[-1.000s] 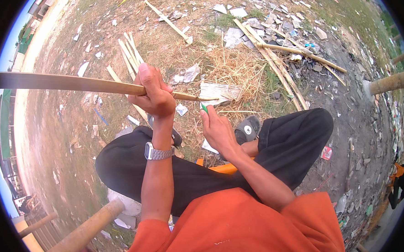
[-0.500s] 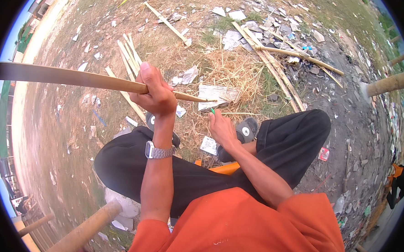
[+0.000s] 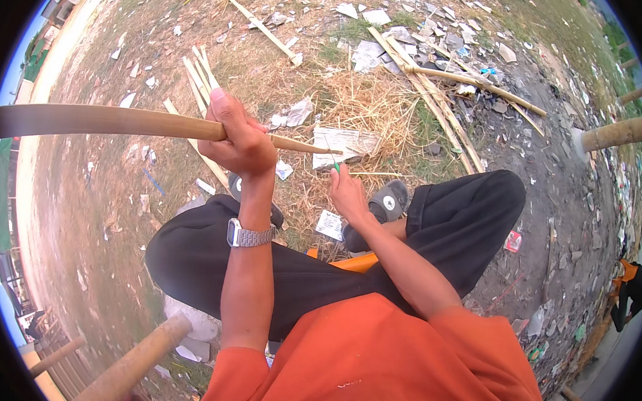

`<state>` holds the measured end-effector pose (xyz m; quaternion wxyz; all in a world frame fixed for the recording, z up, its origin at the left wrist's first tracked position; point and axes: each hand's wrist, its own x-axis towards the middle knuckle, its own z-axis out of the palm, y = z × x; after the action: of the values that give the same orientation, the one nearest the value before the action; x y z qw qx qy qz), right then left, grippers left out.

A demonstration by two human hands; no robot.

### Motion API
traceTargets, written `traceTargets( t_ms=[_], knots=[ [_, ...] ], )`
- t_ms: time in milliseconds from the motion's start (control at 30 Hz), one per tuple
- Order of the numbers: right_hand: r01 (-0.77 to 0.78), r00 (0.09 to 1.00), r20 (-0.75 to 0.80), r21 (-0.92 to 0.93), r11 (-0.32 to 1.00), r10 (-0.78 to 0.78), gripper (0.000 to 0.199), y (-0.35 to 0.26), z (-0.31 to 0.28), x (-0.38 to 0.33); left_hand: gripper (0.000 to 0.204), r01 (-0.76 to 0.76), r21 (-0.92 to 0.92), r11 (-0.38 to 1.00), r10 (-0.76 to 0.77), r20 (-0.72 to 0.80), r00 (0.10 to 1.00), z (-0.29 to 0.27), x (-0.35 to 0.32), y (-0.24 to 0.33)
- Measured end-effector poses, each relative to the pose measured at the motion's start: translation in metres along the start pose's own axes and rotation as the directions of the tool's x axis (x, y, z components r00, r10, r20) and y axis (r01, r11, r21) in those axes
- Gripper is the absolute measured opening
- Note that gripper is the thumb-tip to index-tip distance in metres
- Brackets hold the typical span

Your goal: The person sits on a small stool and uses a green utility knife to sharpen the end of a long bamboo stick. They hold the stick with their left hand and carefully shave the wood with the knife in their right hand, rotating the stick to work on different sides.

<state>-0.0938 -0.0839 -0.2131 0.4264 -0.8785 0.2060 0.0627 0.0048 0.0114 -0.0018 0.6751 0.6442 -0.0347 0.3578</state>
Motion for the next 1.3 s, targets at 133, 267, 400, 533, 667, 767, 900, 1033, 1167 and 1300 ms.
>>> traceTargets(
  t_ms=[133, 267, 400, 533, 667, 767, 900, 1033, 1167, 1300],
  knots=[
    [0.022, 1.000, 0.010, 0.088, 0.996, -0.023, 0.031, -0.012, -0.001, 0.000, 0.047, -0.026, 0.029, 0.999, 0.026, 0.014, 1.000, -0.004, 0.004, -0.002],
    [-0.036, 0.999, 0.002, -0.001, 0.999, 0.036, 0.031, 0.019, 0.006, 0.001, 0.047, 0.006, 0.037, 0.999, -0.006, -0.018, 1.000, 0.001, 0.003, 0.001],
    [-0.043, 0.998, 0.037, 0.009, 0.999, 0.043, 0.033, -0.004, -0.001, 0.008, 0.047, -0.038, 0.045, 0.998, 0.037, 0.021, 0.999, 0.000, 0.003, 0.001],
    [-0.117, 0.993, -0.008, -0.144, 0.983, 0.117, 0.033, 0.063, 0.022, 0.024, 0.046, -0.028, 0.025, 0.999, 0.028, 0.019, 0.999, 0.002, -0.001, -0.001],
    [-0.108, 0.993, 0.048, -0.040, 0.993, 0.110, 0.036, 0.031, 0.011, 0.023, 0.047, -0.039, 0.027, 0.999, 0.039, 0.002, 0.999, -0.006, 0.006, -0.002],
    [-0.079, 0.997, 0.002, -0.087, 0.993, 0.079, 0.034, 0.069, 0.039, 0.039, 0.047, -0.022, 0.024, 0.999, 0.022, -0.006, 1.000, 0.002, 0.002, -0.002],
    [-0.134, 0.991, -0.027, -0.315, 0.939, 0.132, 0.032, 0.111, 0.048, 0.046, 0.047, 0.043, -0.017, 0.999, -0.043, -0.001, 0.999, 0.001, 0.004, 0.001],
    [-0.087, 0.986, 0.088, -0.439, 0.894, 0.139, 0.035, 0.098, 0.012, 0.059, 0.048, -0.002, -0.024, 1.000, 0.003, 0.036, 0.999, -0.002, 0.005, -0.002],
    [-0.088, 0.984, 0.115, -0.343, 0.935, 0.135, 0.039, 0.035, -0.035, 0.062, 0.048, 0.003, -0.141, 0.990, 0.014, 0.117, 0.993, -0.004, 0.009, -0.010],
    [0.092, 0.975, 0.191, 0.122, 0.988, -0.115, 0.042, -0.049, -0.082, 0.020, 0.046, 0.037, -0.266, 0.963, 0.034, 0.258, 0.966, -0.013, 0.014, -0.015]
  ],
)
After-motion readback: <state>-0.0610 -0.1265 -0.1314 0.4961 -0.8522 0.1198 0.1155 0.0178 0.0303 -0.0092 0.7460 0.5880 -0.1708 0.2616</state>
